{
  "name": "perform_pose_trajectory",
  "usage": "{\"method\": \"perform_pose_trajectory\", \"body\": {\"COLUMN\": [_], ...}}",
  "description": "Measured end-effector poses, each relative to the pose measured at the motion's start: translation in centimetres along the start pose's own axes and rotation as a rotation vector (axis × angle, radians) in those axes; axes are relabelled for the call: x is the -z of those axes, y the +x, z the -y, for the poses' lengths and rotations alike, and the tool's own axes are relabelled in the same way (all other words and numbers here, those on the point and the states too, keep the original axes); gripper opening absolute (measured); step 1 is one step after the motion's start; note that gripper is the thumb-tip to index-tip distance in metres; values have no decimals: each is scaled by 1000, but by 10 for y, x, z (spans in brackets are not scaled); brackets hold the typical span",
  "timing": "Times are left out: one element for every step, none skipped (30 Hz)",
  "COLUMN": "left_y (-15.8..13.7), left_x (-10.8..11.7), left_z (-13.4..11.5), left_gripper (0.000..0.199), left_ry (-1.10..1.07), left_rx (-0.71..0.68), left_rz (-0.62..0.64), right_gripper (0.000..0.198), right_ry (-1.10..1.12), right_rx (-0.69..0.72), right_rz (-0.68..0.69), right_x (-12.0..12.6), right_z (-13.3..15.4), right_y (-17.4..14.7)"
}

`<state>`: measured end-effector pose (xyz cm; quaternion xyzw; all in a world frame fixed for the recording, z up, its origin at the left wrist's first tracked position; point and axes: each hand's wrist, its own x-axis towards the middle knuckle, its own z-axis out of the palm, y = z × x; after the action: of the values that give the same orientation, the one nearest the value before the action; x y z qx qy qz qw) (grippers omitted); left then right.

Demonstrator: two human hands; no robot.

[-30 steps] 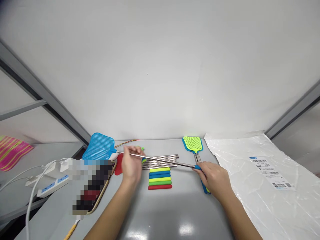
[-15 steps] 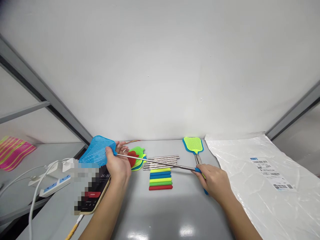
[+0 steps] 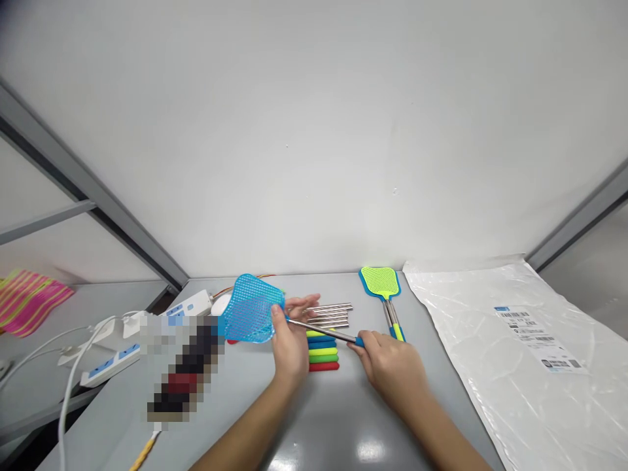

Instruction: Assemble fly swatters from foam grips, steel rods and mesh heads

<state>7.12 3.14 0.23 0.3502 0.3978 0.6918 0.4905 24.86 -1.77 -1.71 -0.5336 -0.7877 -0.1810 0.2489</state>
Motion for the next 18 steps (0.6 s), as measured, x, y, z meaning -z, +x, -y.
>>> {"method": "perform_pose_trajectory", "body": {"left_y": [-7,-13,-19,-23,-25,-26,-24,-21,-17,-13,-9,-5,-2,0,1,0,-1,-3], "left_x": [-4,-8,-11,-13,-14,-14,-13,-12,-9,-7,-4,-2,0,2,3,3,3,2], "left_z": [2,4,5,5,5,5,3,2,0,-1,-3,-5,-6,-7,-8,-8,-7,-5], "left_gripper": [52,54,56,56,56,55,54,53,52,52,52,52,53,53,52,51,47,43], "left_ry": [18,34,37,33,26,17,10,7,4,1,0,1,8,23,50,89,135,178], "left_rx": [27,63,84,99,106,106,104,101,98,96,93,93,95,95,95,96,103,118], "left_rz": [34,73,100,120,136,148,163,182,202,221,236,249,264,282,302,325,350,371], "right_gripper": [35,35,36,37,37,38,38,37,35,32,28,23,20,19,19,20,21,23], "right_ry": [19,38,54,68,82,98,117,139,165,199,239,285,337,391,436,465,468,441], "right_rx": [-5,-17,-28,-41,-52,-61,-72,-84,-100,-120,-141,-159,-169,-173,-174,-177,-190,-216], "right_rz": [-5,-5,-3,3,14,31,55,85,119,156,192,228,261,290,310,317,310,288], "right_x": [0,0,-1,-2,-3,-4,-4,-5,-4,-3,-1,2,4,7,8,9,9,7], "right_z": [7,14,20,25,28,30,30,30,30,31,31,33,34,36,38,39,39,37], "right_y": [1,1,2,2,2,3,4,6,9,12,15,17,20,21,21,20,17,13]}}
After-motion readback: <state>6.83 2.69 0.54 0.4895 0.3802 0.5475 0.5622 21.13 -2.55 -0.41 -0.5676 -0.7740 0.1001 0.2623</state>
